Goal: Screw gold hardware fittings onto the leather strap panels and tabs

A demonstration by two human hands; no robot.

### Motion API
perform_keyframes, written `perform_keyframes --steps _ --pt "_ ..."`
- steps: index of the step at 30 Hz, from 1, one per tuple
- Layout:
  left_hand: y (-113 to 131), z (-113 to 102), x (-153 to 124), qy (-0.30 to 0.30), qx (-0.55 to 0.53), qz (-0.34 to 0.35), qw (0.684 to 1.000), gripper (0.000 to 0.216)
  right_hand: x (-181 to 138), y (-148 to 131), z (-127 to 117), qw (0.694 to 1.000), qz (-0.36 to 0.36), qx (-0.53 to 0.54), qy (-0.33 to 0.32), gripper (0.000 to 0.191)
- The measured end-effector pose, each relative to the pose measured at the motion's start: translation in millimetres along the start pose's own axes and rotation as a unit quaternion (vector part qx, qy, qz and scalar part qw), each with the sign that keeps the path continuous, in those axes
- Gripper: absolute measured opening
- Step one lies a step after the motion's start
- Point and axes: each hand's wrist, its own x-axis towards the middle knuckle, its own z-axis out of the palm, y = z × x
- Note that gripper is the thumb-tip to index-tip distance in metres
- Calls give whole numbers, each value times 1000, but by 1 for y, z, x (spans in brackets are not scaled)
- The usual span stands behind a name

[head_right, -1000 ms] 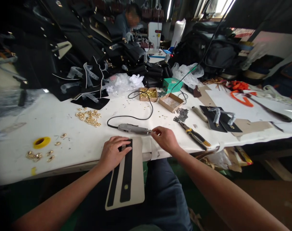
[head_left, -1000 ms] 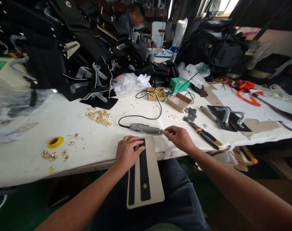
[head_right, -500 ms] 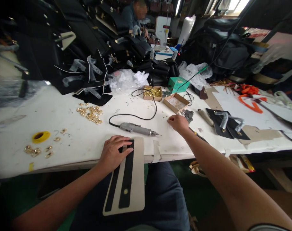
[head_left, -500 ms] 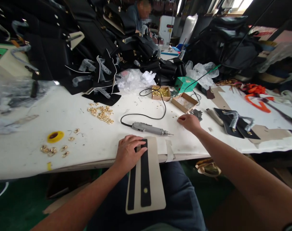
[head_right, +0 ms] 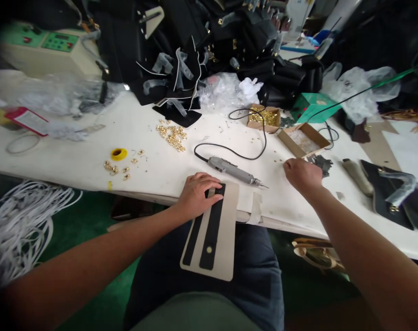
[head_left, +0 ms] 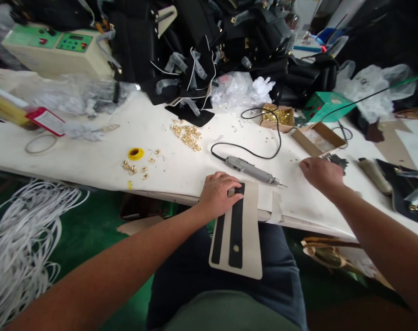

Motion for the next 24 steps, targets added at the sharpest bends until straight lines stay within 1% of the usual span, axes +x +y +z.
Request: perform_keyframes --steps 5,11,14,20,24 --pt "-1 1 -1 3 -3 6 1000 20 -1 2 7 999 -6 -37 28 47" --pt "-4 3 -2 4 -1 21 1000 23 -1 1 6 998 -6 -44 39 48" --pt "-5 4 -2 4 -1 21 1000 24 -3 -1 6 998 -5 -36 47 44" --pt "-5 5 -2 -1 2 26 1000 24 -2 3 6 999 0 19 44 29" --pt "-4 4 -2 -3 0 21 1000 23 -8 1 -5 997 17 43 69 26"
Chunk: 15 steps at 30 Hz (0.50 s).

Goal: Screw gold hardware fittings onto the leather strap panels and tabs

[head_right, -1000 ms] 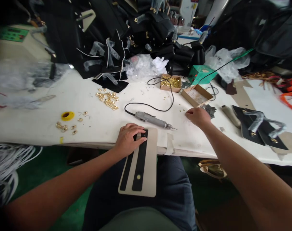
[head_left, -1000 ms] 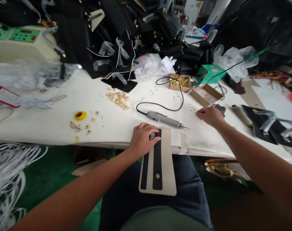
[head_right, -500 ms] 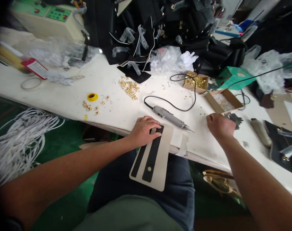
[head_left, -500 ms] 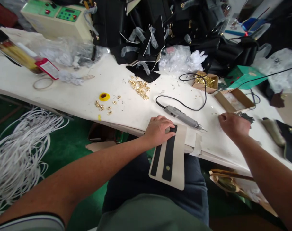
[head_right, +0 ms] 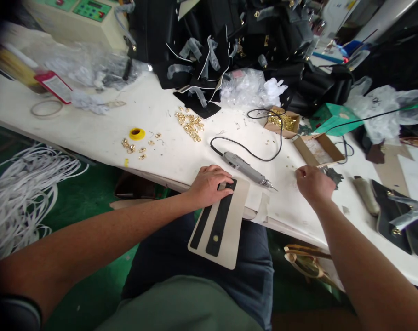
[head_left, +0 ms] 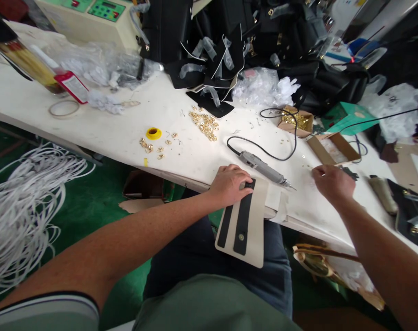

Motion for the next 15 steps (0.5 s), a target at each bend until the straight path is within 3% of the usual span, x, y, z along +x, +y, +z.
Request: perform_keyframes --steps 2,4,6,8,11,15 --pt "0 -1 0 -2 -1 0 1000 23 -15 -11 -13 996 12 77 31 25" --pt "1 -1 0 -2 -2 4 1000 23 -41 -31 -26 971 6 234 43 24" --pt "1 -2 0 -1 -1 7 1000 23 -73 -59 -33 923 -36 384 -11 27" --pt "2 -3 0 -1 3 7 1000 24 -102 -88 -30 874 -104 460 -115 31" --pt "3 -3 0 -1 16 7 1000 23 -123 -120 -13 850 -159 473 -172 32" --pt "3 -2 -1 2 27 17 999 24 -122 -130 8 866 -214 429 -142 27"
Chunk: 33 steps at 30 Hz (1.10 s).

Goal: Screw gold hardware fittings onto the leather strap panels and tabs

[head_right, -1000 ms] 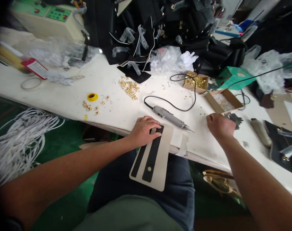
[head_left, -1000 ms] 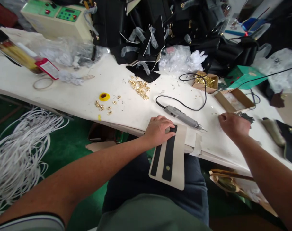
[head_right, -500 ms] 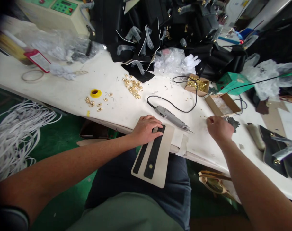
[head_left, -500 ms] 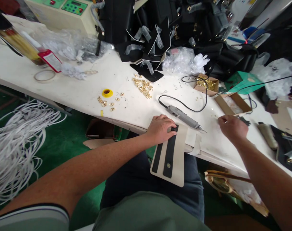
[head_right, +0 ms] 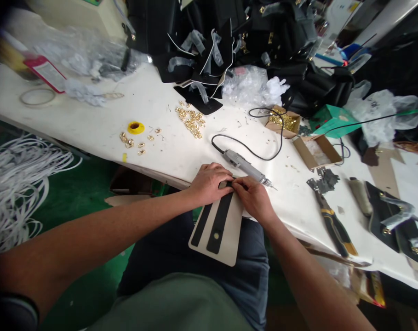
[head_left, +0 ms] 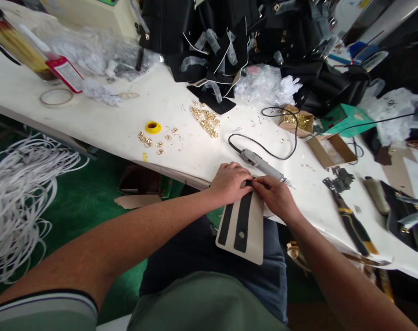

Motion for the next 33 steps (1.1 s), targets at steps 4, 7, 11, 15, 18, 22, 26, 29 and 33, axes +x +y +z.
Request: perform_keyframes --steps 4,7,11,15,18,22,26,29,33 --pt "-1 -1 0 -3 2 11 1000 26 2 6 0 999 -26 -19 10 23" --pt "-3 -2 0 -13 1 11 1000 29 2 7 1 999 -35 -28 14 19" --pt "-3 -3 1 -26 -3 3 1000 35 4 5 2 999 -23 -38 16 17" --pt "-2 -4 2 -34 -8 -4 999 35 6 1 0 999 39 -35 15 17" --pt "-2 -4 2 -37 -10 -7 999 36 8 -2 -1 997 79 -14 4 18" --pt "-2 -5 2 -40 -12 -7 999 36 14 -3 -6 995 98 -1 -25 21" --pt "-2 -5 1 -32 -16 -5 999 38 25 -2 -11 990 116 35 -71 24" --pt "-2 -4 1 -26 -14 -13 999 39 29 -3 -13 989 106 42 -92 22" --pt "-1 -3 1 -23 -12 -13 1000 39 22 -7 -10 995 81 -13 -57 19"
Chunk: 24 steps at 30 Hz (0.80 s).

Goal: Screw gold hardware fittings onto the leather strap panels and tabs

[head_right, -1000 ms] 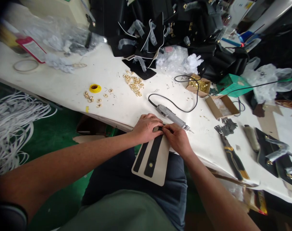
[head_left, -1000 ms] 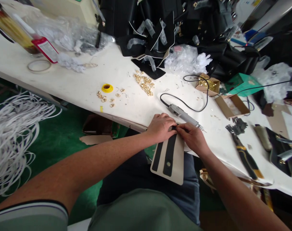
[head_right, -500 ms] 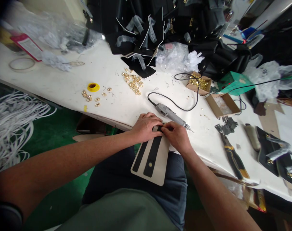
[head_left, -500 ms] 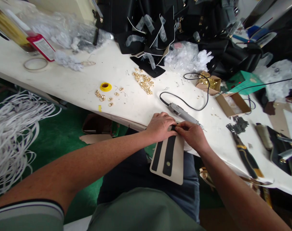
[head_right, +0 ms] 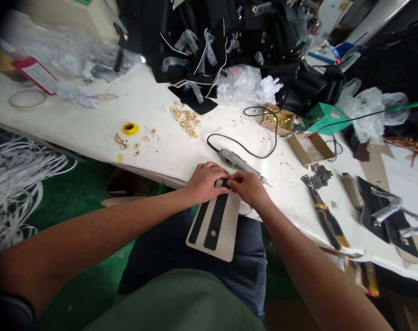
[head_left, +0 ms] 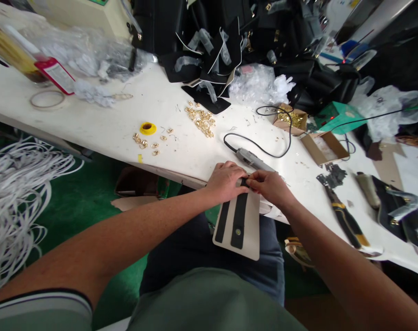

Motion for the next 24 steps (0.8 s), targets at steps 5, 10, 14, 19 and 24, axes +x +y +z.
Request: perform_keyframes --steps 5,10,14,19,24 --pt "1 0 -1 4 1 3 1000 36 -15 -3 2 999 -20 -20 26 28" --pt "0 0 -1 3 -3 2 1000 34 -8 -2 -15 972 -98 -140 162 27" --pt "0 0 0 4 -8 0 1000 34 19 2 -23 920 -122 -331 174 42" --pt "-1 0 0 -4 -6 -7 1000 34 40 10 -26 924 -106 -346 120 39" --pt "-2 0 0 -7 -16 -4 1000 32 24 0 -47 984 -111 -6 141 41"
